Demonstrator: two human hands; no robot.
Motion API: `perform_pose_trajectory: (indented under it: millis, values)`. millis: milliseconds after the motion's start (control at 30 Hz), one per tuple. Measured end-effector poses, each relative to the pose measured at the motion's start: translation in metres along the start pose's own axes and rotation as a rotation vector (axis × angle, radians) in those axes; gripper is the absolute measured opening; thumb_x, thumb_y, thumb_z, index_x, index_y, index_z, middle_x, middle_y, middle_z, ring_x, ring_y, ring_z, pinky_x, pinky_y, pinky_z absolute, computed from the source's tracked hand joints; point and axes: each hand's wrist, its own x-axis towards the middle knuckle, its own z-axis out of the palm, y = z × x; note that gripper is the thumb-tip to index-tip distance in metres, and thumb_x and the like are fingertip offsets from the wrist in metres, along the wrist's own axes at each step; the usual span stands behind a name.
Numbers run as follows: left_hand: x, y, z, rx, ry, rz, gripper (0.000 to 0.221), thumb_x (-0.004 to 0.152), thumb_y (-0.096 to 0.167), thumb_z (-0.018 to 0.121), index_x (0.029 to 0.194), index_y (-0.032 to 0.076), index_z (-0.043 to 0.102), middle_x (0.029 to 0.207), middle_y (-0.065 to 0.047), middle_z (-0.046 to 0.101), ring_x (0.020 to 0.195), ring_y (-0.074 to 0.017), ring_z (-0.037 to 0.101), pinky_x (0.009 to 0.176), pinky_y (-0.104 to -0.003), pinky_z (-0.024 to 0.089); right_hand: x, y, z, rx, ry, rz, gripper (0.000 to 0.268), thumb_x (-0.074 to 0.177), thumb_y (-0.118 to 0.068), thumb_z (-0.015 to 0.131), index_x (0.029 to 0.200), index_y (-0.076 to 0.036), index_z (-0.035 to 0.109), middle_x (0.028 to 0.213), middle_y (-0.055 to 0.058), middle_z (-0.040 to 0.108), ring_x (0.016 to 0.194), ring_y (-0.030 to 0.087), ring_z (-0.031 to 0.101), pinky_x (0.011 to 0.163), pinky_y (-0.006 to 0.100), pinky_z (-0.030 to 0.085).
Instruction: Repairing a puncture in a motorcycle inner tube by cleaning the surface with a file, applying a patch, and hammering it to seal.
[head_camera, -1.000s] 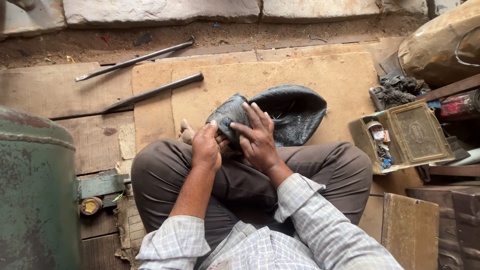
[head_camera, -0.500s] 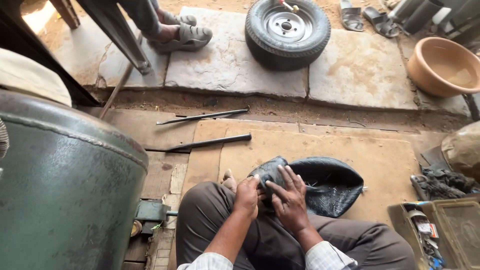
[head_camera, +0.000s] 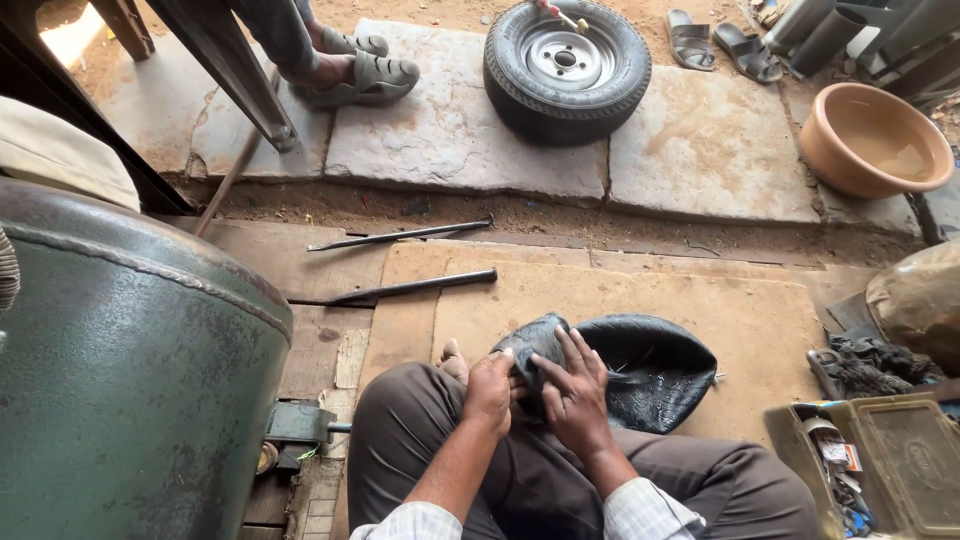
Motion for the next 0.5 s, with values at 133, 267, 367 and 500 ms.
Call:
perform_pose_trajectory:
  millis: [133,267,367,500]
  values:
    - [0.007,-0.007,-0.008,-0.001,0.007,-0.010,0.026,0.103,0.024,0.050,0.107,0.003,0.064,0.096,-0.010,0.072,0.080,-0.0207,0.071,0.069,-0.034,0.059,0.002,-0.006,0.000,0.025,-0.043,-0.075,0.050,0.078,-0.014,0.061,0.126,-0.014,0.074,0.157,0.018,0.041,0.149,0.037,0.027,0.117,0.056,0.017]
    - [0.007,-0.003,-0.004,0.055,0.041,-0.004,0.024,0.103,0.025,0.050,0.107,0.006,0.065,0.095,-0.008,0.072,0.078,-0.0204,0.070,0.066,-0.033,0.056,-0.001,0.007,0.000,-0.022,-0.027,-0.090,0.043,0.076,-0.014,0.062,0.115,-0.021,0.078,0.157,0.010,0.046,0.152,0.032,0.031,0.121,0.054,0.019]
    - [0.004,-0.001,-0.001,0.046,0.021,-0.031,0.026,0.103,0.025,0.049,0.107,0.005,0.065,0.096,-0.008,0.073,0.079,-0.0203,0.071,0.067,-0.033,0.057,0.002,0.006,-0.003,-0.043,-0.027,-0.037,0.045,0.075,-0.012,0.062,0.116,-0.020,0.078,0.158,0.013,0.043,0.150,0.033,0.029,0.118,0.055,0.018]
    - [0.008,-0.005,-0.006,0.036,0.023,-0.018,0.026,0.103,0.024,0.049,0.108,0.005,0.065,0.096,-0.009,0.073,0.079,-0.0208,0.071,0.067,-0.033,0.057,0.001,0.003,-0.004,-0.022,-0.099,-0.063,0.044,0.075,-0.013,0.065,0.115,-0.021,0.080,0.157,0.010,0.043,0.150,0.033,0.029,0.118,0.054,0.018]
